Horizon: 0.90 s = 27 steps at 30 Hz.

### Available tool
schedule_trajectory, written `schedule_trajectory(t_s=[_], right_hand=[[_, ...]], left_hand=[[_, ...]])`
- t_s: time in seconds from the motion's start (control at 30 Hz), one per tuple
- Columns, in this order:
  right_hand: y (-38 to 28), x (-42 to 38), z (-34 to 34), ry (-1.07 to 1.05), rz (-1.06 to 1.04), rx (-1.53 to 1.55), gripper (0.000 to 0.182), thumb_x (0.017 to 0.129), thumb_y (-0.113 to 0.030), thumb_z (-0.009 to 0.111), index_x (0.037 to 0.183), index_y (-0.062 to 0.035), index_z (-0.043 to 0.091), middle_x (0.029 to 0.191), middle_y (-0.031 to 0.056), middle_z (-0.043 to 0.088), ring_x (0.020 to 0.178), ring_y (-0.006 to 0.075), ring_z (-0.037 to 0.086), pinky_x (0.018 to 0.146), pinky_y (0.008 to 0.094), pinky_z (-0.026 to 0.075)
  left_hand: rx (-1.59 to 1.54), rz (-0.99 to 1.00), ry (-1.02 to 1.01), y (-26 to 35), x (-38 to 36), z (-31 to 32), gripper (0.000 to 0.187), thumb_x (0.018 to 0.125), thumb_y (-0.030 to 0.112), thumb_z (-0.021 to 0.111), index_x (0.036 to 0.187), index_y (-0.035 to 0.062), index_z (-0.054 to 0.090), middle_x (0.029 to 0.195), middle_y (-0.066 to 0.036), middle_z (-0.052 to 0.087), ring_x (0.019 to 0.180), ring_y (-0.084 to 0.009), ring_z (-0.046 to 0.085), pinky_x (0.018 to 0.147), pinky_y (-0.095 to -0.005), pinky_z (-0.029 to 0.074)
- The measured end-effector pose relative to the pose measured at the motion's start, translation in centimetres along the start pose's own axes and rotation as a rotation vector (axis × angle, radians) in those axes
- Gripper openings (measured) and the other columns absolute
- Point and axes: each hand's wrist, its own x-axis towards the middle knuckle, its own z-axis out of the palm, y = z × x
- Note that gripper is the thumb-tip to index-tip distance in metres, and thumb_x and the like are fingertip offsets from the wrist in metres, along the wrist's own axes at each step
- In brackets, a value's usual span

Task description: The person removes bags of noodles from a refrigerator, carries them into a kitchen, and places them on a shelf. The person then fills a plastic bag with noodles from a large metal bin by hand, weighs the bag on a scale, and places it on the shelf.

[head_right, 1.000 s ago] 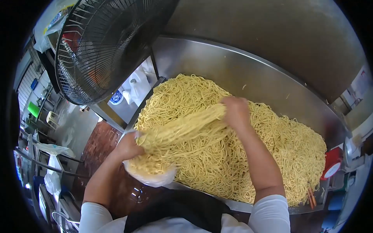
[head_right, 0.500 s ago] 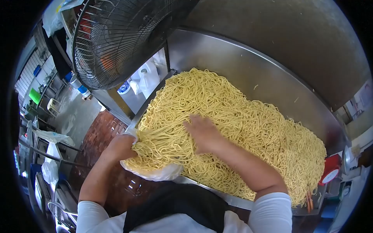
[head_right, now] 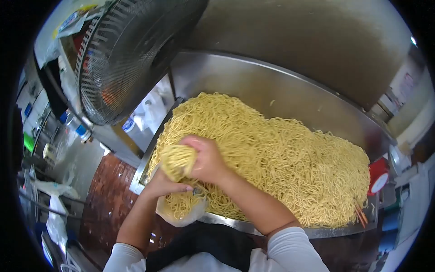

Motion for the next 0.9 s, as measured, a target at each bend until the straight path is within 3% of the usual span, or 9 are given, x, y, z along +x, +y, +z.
schedule_trajectory(t_s=[0.07,0.27,0.4,0.47,0.6,0.67,0.73,0.8,0.9], right_hand=[[-2.7,1.4,1.8,-0.023,-0.086,0.081,0.036,0.063,-0.013,0.081,0.091,-0.0036,0.061,0.084,0.0036,0.062,0.081,0.0131,0.060,0.073,0.0272,0.048],[-1.8,4.4,1.0,-0.045,-0.090,0.120,0.035,0.066,-0.008,0.075,0.097,-0.0040,0.060,0.091,0.0037,0.063,0.086,0.0142,0.060,0.078,0.0283,0.049],[-0.4,4.2,-2.5,-0.161,0.146,0.220,0.051,0.070,-0.012,0.079,0.115,-0.0038,0.056,0.110,0.0077,0.061,0.106,0.0181,0.057,0.095,0.0303,0.046],[-1.1,2.7,-4.6,-0.216,0.635,0.343,0.059,0.070,-0.013,0.080,0.122,-0.0052,0.053,0.115,0.0090,0.062,0.108,0.0196,0.058,0.097,0.0327,0.046],[3.0,-0.4,-7.2,-0.413,0.391,-0.058,0.046,0.072,-0.021,0.079,0.112,-0.0065,0.061,0.102,0.0096,0.065,0.101,0.0220,0.060,0.094,0.0348,0.046],[3.6,-0.3,-7.7,-0.276,0.555,-0.625,0.037,0.071,-0.021,0.079,0.103,-0.0106,0.065,0.094,0.0082,0.067,0.096,0.0245,0.060,0.094,0.0378,0.045],[5.8,-1.6,-9.9,-0.075,0.469,-0.710,0.023,0.071,-0.019,0.078,0.090,-0.0130,0.068,0.086,0.0067,0.068,0.087,0.0263,0.059,0.093,0.0410,0.042],[7.3,-1.8,-12.1,0.273,0.316,-0.981,0.016,0.070,-0.018,0.078,0.082,-0.0137,0.067,0.077,0.0041,0.066,0.082,0.0250,0.058,0.093,0.0437,0.038],[4.5,1.5,-17.6,0.465,-0.024,-1.209,0.013,0.070,-0.021,0.076,0.075,-0.0157,0.065,0.074,0.0035,0.063,0.084,0.0254,0.058,0.095,0.0486,0.035]], left_hand=[[0.256,0.068,-0.020,0.3,1.0,0.9,0.073,0.065,0.009,0.086,0.129,0.0029,0.050,0.121,-0.006,0.057,0.115,-0.0173,0.053,0.099,-0.0319,0.044],[-0.453,-0.138,0.173,-1.8,3.1,3.3,0.059,0.068,-0.001,0.081,0.120,0.0074,0.054,0.111,-0.005,0.060,0.104,-0.0161,0.059,0.085,-0.0317,0.053],[-0.202,-0.135,0.397,3.5,4.4,4.3,0.042,0.088,0.023,0.064,0.124,0.0055,0.053,0.113,-0.008,0.061,0.108,-0.0205,0.059,0.085,-0.0377,0.055],[-0.433,-0.048,0.370,2.7,6.0,1.7,0.047,0.088,0.035,0.064,0.124,0.0065,0.053,0.116,-0.009,0.061,0.107,-0.0223,0.060,0.085,-0.0411,0.055],[-0.743,0.121,0.268,7.6,7.1,1.9,0.047,0.088,0.033,0.065,0.125,0.0053,0.053,0.115,-0.010,0.062,0.104,-0.0231,0.062,0.087,-0.0394,0.055],[-0.769,0.171,0.277,9.0,7.1,2.2,0.050,0.089,0.036,0.064,0.126,0.0050,0.052,0.116,-0.011,0.061,0.105,-0.0243,0.061,0.089,-0.0407,0.054],[-0.732,0.343,0.197,9.8,7.5,1.5,0.050,0.090,0.037,0.063,0.126,0.0048,0.052,0.119,-0.011,0.061,0.107,-0.0265,0.061,0.092,-0.0425,0.052],[-0.787,0.309,0.195,10.4,7.1,1.3,0.047,0.091,0.035,0.061,0.125,0.0046,0.052,0.120,-0.012,0.060,0.108,-0.0270,0.061,0.093,-0.0431,0.052],[-0.797,0.265,0.168,10.4,6.5,1.0,0.043,0.092,0.028,0.059,0.127,0.0038,0.051,0.119,-0.013,0.060,0.107,-0.0272,0.061,0.091,-0.0424,0.053]])
